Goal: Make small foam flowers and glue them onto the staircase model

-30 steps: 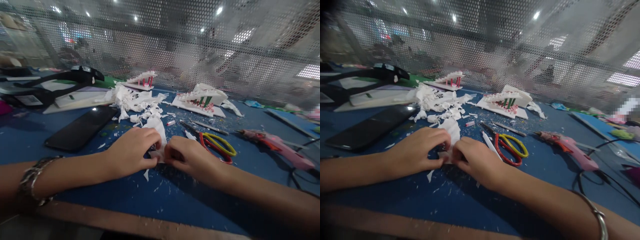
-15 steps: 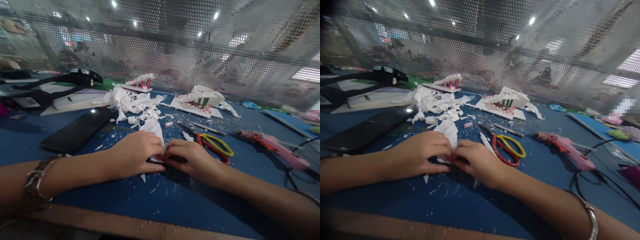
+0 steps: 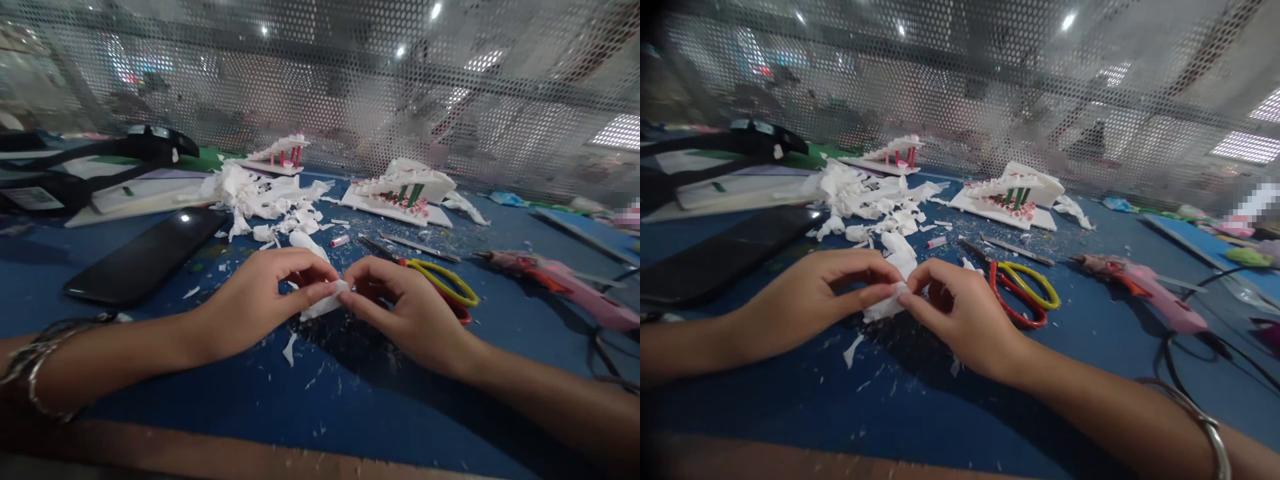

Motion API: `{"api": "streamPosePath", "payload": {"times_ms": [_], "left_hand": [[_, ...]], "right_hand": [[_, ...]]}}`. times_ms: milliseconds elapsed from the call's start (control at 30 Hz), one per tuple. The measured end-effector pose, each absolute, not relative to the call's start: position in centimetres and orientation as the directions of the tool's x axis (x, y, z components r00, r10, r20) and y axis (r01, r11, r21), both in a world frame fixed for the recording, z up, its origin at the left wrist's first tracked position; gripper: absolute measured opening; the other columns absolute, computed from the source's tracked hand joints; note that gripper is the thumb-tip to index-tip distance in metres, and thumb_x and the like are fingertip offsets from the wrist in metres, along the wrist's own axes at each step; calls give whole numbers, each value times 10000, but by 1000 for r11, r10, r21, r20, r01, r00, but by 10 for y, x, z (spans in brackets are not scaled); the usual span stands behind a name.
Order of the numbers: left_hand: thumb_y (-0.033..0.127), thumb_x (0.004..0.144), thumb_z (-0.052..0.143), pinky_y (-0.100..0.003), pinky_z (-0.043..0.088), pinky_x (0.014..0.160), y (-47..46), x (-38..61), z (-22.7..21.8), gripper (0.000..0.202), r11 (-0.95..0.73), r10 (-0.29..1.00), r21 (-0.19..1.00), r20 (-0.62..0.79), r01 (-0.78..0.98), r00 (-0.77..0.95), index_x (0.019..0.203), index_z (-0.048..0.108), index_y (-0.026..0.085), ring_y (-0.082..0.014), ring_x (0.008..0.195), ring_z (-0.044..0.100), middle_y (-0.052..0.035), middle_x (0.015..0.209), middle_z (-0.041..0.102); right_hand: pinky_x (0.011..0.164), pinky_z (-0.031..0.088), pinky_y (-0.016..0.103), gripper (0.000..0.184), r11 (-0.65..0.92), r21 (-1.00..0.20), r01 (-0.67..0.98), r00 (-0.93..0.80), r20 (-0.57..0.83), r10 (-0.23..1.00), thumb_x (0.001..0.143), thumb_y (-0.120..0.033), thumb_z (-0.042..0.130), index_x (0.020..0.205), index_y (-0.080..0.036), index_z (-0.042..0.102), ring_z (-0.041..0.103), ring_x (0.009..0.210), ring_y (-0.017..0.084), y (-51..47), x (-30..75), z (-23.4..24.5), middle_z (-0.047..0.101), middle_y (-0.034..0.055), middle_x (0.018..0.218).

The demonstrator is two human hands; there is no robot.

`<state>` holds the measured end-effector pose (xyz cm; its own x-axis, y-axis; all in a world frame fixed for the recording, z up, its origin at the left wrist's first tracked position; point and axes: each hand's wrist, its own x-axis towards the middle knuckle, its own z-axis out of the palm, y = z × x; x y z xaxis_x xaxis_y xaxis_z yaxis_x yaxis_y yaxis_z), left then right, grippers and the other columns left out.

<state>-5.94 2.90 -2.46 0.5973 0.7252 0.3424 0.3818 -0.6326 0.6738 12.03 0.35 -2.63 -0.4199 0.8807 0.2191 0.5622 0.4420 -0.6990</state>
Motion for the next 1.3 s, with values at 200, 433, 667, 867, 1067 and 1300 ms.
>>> {"api": "streamPosePath", "payload": {"times_ms": [200,433,667,867,1067,1300], "left_hand": [[289,774,505,-167,414,534,29,-59,-26,143,-624,722,682,318,381,614,743,592,180,-86,593,541,26,675,603],[158,788,486,-168,374,606,29,-66,-34,67,-894,429,335,439,299,789,760,547,162,-95,682,516,-2,736,586],[195,803,461,-232,346,635,20,-65,-32,105,-927,290,316,255,204,923,748,549,179,-123,660,505,4,707,603],[239,792,486,-280,296,705,16,-68,-38,108,-916,368,263,247,304,896,738,569,198,-139,704,504,11,730,596],[274,763,541,-280,251,759,20,-68,-41,75,-897,395,319,275,304,876,741,575,211,-100,669,500,47,742,580],[227,753,557,-253,245,677,21,-66,-42,49,-846,465,418,277,331,841,723,595,234,-94,689,505,67,716,576]], "right_hand": [[483,382,171,71,517,-634,575,-417,317,852,760,-228,500,797,-172,480,441,516,55,2,120,-25,510,-25,669],[641,394,163,20,766,-393,509,-662,390,640,778,-166,505,766,-151,512,483,693,69,1,125,-26,546,11,760],[617,379,157,87,749,-439,496,-784,145,604,752,-91,466,745,-165,512,478,691,72,-13,128,-29,529,0,751],[646,369,142,93,709,-487,510,-765,119,632,713,-90,526,757,-172,521,477,713,63,-15,126,-32,514,-17,771],[623,374,133,65,655,-531,538,-725,104,681,730,-123,535,765,-177,526,476,704,55,-15,126,-36,493,-17,784],[652,371,141,27,609,-548,574,-661,128,739,726,-155,550,728,-182,549,458,747,58,-15,123,-37,487,-17,800]]}}
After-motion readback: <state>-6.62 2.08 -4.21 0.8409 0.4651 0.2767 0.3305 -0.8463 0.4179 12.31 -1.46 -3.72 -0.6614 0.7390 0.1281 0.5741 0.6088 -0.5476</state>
